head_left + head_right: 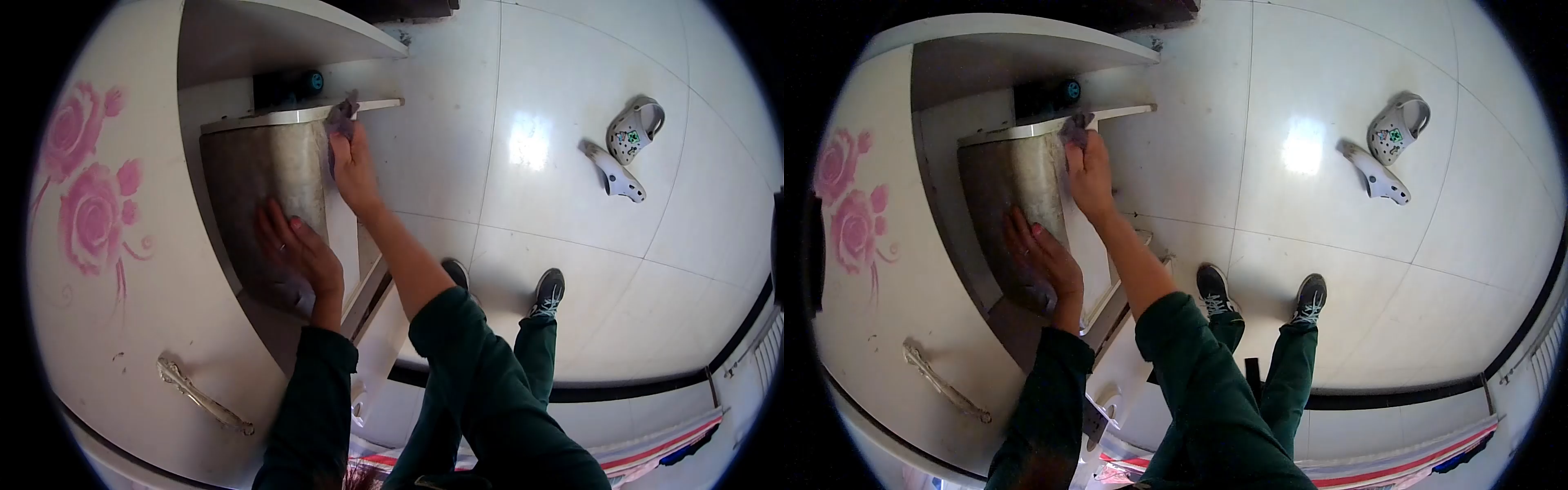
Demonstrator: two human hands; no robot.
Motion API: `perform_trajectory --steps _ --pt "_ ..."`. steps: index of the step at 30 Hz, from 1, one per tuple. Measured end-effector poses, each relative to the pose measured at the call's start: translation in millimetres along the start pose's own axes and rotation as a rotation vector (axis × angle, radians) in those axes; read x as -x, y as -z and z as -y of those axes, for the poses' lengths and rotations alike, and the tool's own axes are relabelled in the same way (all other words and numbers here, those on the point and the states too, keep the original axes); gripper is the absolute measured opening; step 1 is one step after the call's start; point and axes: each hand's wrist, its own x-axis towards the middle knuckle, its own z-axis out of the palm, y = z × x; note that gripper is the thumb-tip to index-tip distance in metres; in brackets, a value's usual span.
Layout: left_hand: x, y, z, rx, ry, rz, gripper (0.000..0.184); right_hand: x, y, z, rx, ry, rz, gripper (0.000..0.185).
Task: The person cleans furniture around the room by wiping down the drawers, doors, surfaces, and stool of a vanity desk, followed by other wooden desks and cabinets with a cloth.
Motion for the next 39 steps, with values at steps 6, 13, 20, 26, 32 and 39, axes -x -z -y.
perform_trajectory --steps 6,13,20,26,32,39 --pt "0.4 -5.9 6.7 0.056 -0.008 0.014 0.046 71.2 -12.5 -43.8 0.099 0.12 -0.184 0.034" --pt "1.4 -3.5 1.7 0.062 -0.02 0.0 0.045 36.8 7.6 -87.4 0.006 -0.128 -0.219 0.036" --pt "3.5 -4.7 2.6 0.092 -0.003 -0.004 0.047 38.9 -2.1 -52.6 0.042 -0.042 -0.125 0.043" --pt "-0.9 -2.1 -3.0 0.057 0.006 0.004 0.048 146.4 7.4 -136.4 -0.047 -0.278 -0.208 0.04" --pt "5.7 -6.7 2.5 0.0 0.044 0.061 0.049 25.4 5.6 -14.4 -0.111 -0.131 -0.171 0.045" --pt "2.7 -3.0 -0.3 0.107 0.007 0.005 0.05 156.2 0.6 -82.4 -0.17 -0.392 -0.041 0.031"
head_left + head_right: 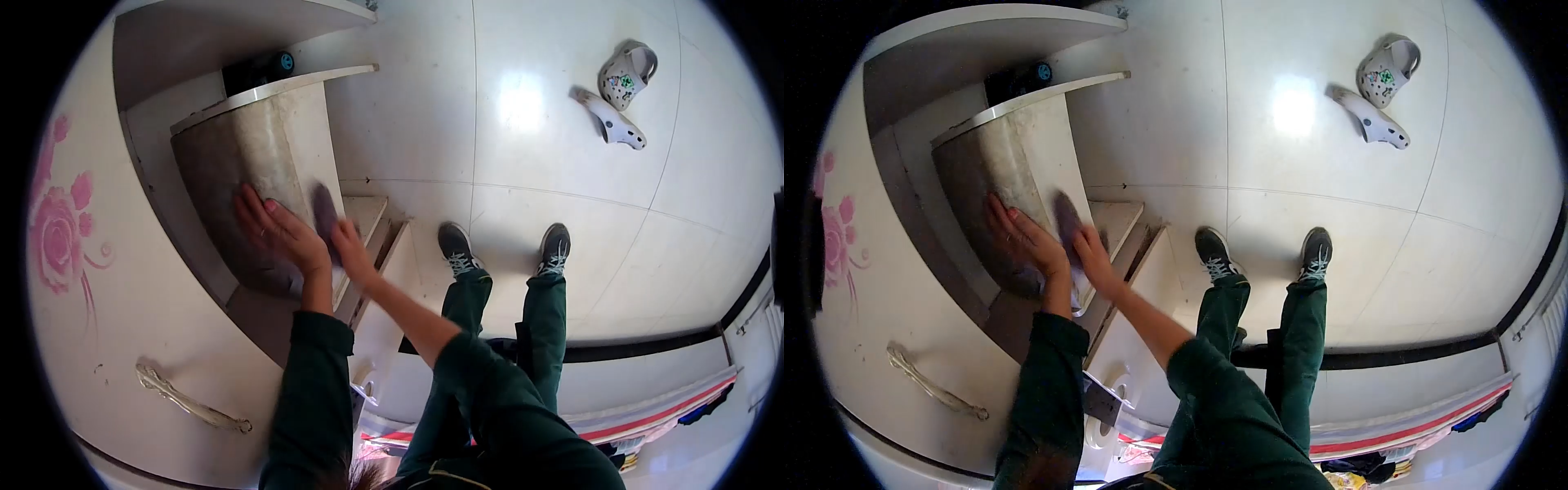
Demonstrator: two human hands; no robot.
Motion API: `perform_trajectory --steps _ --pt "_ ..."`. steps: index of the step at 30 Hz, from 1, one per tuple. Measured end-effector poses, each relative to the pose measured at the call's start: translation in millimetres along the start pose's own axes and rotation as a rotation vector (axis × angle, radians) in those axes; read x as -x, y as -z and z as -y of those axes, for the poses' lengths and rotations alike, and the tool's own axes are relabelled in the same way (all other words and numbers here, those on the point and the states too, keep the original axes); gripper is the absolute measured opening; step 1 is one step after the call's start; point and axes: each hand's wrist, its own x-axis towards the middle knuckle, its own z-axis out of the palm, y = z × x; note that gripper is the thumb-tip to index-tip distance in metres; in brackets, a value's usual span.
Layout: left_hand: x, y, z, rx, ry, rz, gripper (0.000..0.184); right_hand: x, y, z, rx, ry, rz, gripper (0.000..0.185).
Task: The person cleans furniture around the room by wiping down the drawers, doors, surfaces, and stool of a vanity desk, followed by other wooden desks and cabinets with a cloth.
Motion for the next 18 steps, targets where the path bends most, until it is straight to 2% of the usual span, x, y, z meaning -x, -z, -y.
perform_trajectory --steps 1,2,4,5,7,10,11,12,14,18 --pt "0.0 1.7 -0.9 -0.029 -0.001 -0.004 0.051 22.0 5.6 -44.3 0.052 -0.19 0.016 0.033" --pt "0.4 2.9 -0.3 -0.031 -0.009 0.001 0.051 32.4 1.1 -56.0 0.043 -0.191 0.012 0.033" --pt "0.0 -0.8 0.8 -0.019 0.0 -0.007 0.051 34.7 -6.5 -50.0 0.178 0.018 -0.082 0.029" --pt "-1.6 -2.5 3.2 -0.014 -0.006 -0.003 0.051 26.5 -10.5 -47.2 0.174 0.021 -0.09 0.029" --pt "1.4 -6.8 10.4 0.081 0.017 -0.011 0.052 2.4 -18.5 4.8 0.028 0.21 -0.09 0.027" --pt "2.2 -2.7 3.3 0.025 0.018 -0.015 0.052 -3.1 -9.8 -15.8 0.143 0.289 -0.137 0.022" --pt "3.5 -2.2 3.3 0.025 0.02 -0.01 0.052 -4.6 -4.3 -40.6 0.307 0.16 -0.26 0.026" --pt "3.5 -0.9 4.3 0.018 -0.003 -0.013 0.053 4.9 7.2 -60.1 0.306 0.156 -0.265 0.026" --pt "-1.4 -6.0 2.8 0.02 -0.027 -0.037 0.053 18.3 39.1 -76.4 0.776 -0.072 -0.144 0.025" --pt "4.0 -4.4 6.6 0.006 -0.011 -0.023 0.054 20.7 60.9 -77.1 0.708 -0.065 -0.292 0.024"
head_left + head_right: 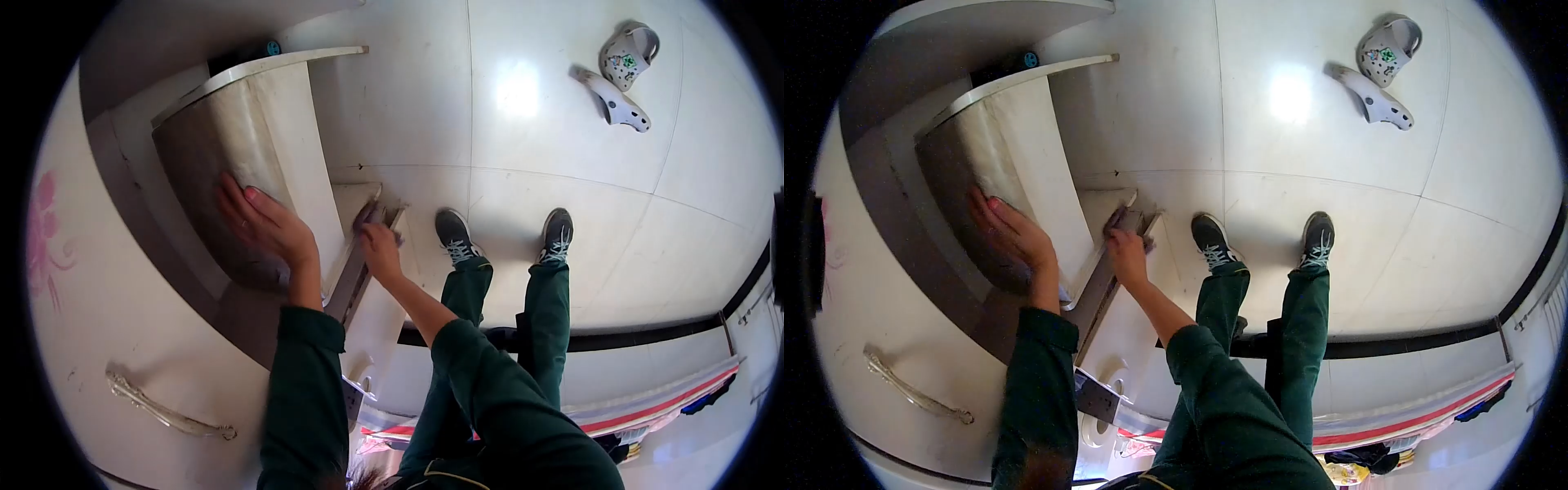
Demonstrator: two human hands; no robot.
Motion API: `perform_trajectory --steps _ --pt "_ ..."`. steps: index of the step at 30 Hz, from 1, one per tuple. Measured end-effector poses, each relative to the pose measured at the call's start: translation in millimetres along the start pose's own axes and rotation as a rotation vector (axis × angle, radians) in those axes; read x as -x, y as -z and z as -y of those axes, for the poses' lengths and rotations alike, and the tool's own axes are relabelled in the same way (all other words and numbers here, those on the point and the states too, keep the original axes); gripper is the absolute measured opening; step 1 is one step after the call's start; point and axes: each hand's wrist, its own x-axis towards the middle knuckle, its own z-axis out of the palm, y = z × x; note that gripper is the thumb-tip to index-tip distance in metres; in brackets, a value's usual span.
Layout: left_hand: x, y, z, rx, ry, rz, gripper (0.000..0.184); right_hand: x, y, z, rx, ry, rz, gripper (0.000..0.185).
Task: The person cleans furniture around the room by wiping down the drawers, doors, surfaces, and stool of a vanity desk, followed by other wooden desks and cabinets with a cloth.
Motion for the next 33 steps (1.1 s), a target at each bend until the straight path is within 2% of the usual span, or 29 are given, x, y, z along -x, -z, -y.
perform_trajectory --steps 2,3,4,6,7,9,10,12,13,14,16,17,19,20,22,23,25,26,27,28,29,31,33 --pt "-4.7 -5.5 -0.8 0.031 -0.006 -0.018 0.054 -13.1 -27.3 -22.2 0.065 0.41 0.248 0.027" --pt "-4.2 -4.7 -1.4 0.059 0.007 -0.009 0.053 -13.7 -15.9 -12.6 0.071 0.286 0.342 0.032" --pt "-2.9 -3.2 -2.1 0.086 0.019 0.0 0.051 -21.8 -11.4 -18.8 0.072 0.281 0.347 0.032" --pt "-2.0 -4.2 3.5 0.094 0.01 0.011 0.049 -55.7 -8.0 -31.6 0.178 0.37 0.553 0.036" --pt "-2.1 -5.9 6.8 0.108 -0.004 0.017 0.047 -77.7 -10.2 -43.7 0.177 0.371 0.557 0.036" --pt "0.2 -9.8 14.7 0.148 -0.004 0.008 0.046 -122.5 -14.5 -65.3 0.454 0.471 0.535 0.037" --pt "-2.7 -10.8 13.7 0.197 -0.011 -0.004 0.044 -141.7 -10.5 -65.6 0.448 0.483 0.539 0.037" --pt "-6.9 -11.1 4.0 0.143 -0.017 -0.003 0.045 -163.6 -3.3 -65.7 0.545 0.3 0.584 0.038" --pt "-6.4 -11.3 0.1 0.182 0.003 0.0 0.045 -157.0 -18.3 -80.8 0.565 0.434 0.413 0.037" --pt "-4.6 -10.4 -4.0 0.23 0.026 0.004 0.045 -147.0 -26.5 -95.2 0.57 0.426 0.412 0.037" --pt "-4.1 -9.8 -3.2 0.223 0.015 0.01 0.045 -115.8 -11.6 -73.3 0.548 0.564 0.594 0.038" --pt "-4.5 -7.1 -1.7 0.194 -0.001 0.014 0.045 -90.6 1.9 -56.0 0.552 0.566 0.594 0.038" --pt "-5.5 -3.8 -6.4 0.168 0.0 0.021 0.046 -49.2 27.3 -26.6 0.081 0.579 0.67 0.038" --pt "-6.2 -3.8 -7.0 0.14 -0.008 0.031 0.046 -57.7 22.5 -33.1 0.078 0.58 0.669 0.038" --pt "-6.7 -9.4 4.3 0.189 0.0 0.018 0.047 -98.3 0.1 -60.0 0.389 0.958 0.388 0.031" --pt "-5.5 -12.0 9.7 0.24 0.017 0.008 0.047 -116.4 -7.4 -66.4 0.377 0.957 0.386 0.031" --pt "-3.1 -11.8 7.5 0.252 0.064 0.023 0.049 -148.9 -11.4 -78.2 0.369 0.561 0.315 0.028" --pt "-3.2 -8.3 3.9 0.263 0.116 0.038 0.051 -153.4 -16.1 -82.3 0.362 0.548 0.318 0.028" --pt "-2.9 -7.7 -3.2 0.288 0.227 0.043 0.056 -156.4 -20.7 -81.8 0.506 0.598 0.403 0.031" --pt "-1.6 -7.9 -8.2 0.288 0.23 0.057 0.056 -156.6 -22.6 -82.1 0.652 0.644 0.49 0.034" --pt "-2.1 -8.5 -12.6 0.28 0.222 0.043 0.056 -149.8 -23.8 -82.3 0.651 0.64 0.488 0.034" --pt "-5.8 -8.2 -22.2 0.221 0.259 0.033 0.055 -124.0 -22.1 -54.4 0.379 1.039 0.587 0.036" --pt "-7.0 -7.4 -20.6 0.161 0.294 0.039 0.056 -132.9 -49.4 -36.8 0.208 1.088 0.785 0.036"
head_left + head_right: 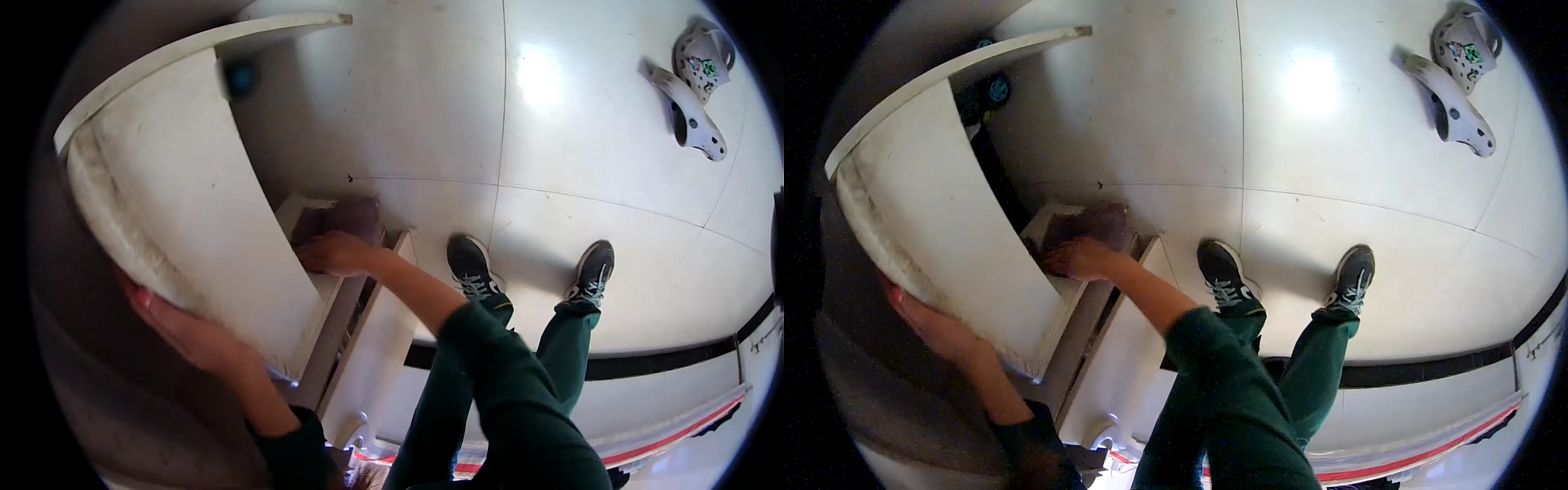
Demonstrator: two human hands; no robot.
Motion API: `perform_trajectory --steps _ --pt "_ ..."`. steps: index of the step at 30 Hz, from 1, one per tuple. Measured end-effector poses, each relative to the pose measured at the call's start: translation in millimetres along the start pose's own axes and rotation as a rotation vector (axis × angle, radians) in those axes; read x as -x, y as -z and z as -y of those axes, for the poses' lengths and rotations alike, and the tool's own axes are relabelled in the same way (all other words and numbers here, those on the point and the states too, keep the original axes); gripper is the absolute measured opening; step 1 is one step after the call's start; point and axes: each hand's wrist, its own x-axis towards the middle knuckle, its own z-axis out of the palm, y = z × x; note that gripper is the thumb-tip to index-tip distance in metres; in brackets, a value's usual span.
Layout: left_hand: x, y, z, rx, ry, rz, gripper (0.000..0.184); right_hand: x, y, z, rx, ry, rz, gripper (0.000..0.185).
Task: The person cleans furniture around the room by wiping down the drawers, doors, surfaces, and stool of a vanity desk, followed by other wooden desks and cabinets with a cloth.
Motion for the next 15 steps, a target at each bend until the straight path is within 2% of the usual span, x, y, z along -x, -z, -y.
perform_trajectory --steps 1,3,4,5,7,9,12,13,15 --pt "-0.1 1.0 0.4 -0.057 0.042 -0.009 0.056 -14.6 7.4 3.0 -0.001 0.004 -0.007 0.036" --pt "2.6 -2.2 -6.0 -0.148 0.017 -0.008 0.058 -47.3 26.1 12.9 -0.07 -0.378 0.158 0.036" --pt "5.3 -6.9 -11.4 -0.056 0.05 -0.031 0.058 -63.6 6.6 -6.7 -0.076 -0.375 0.153 0.036" --pt "6.8 -8.8 -13.6 0.033 0.091 -0.053 0.059 -78.9 -26.7 -39.4 0.119 -0.391 0.146 0.038" --pt "6.5 -5.2 -9.6 -0.035 0.091 -0.014 0.06 -79.5 -48.0 -72.6 0.303 -0.408 0.152 0.041" --pt "6.6 -5.3 -14.5 -0.073 0.111 -0.007 0.061 -41.4 -30.1 -88.1 0.094 -0.53 0.137 0.043" --pt "5.5 -7.0 -27.8 -0.076 0.104 0.053 0.061 10.5 28.6 -28.9 0.116 -0.596 0.205 0.04" --pt "5.0 -7.9 -28.6 -0.075 0.102 0.052 0.061 8.3 32.9 -4.6 0.117 -0.594 0.203 0.04" --pt "6.4 -13.0 -28.6 -0.071 0.01 0.047 0.062 6.6 33.3 27.7 0.03 -0.196 0.201 0.041"
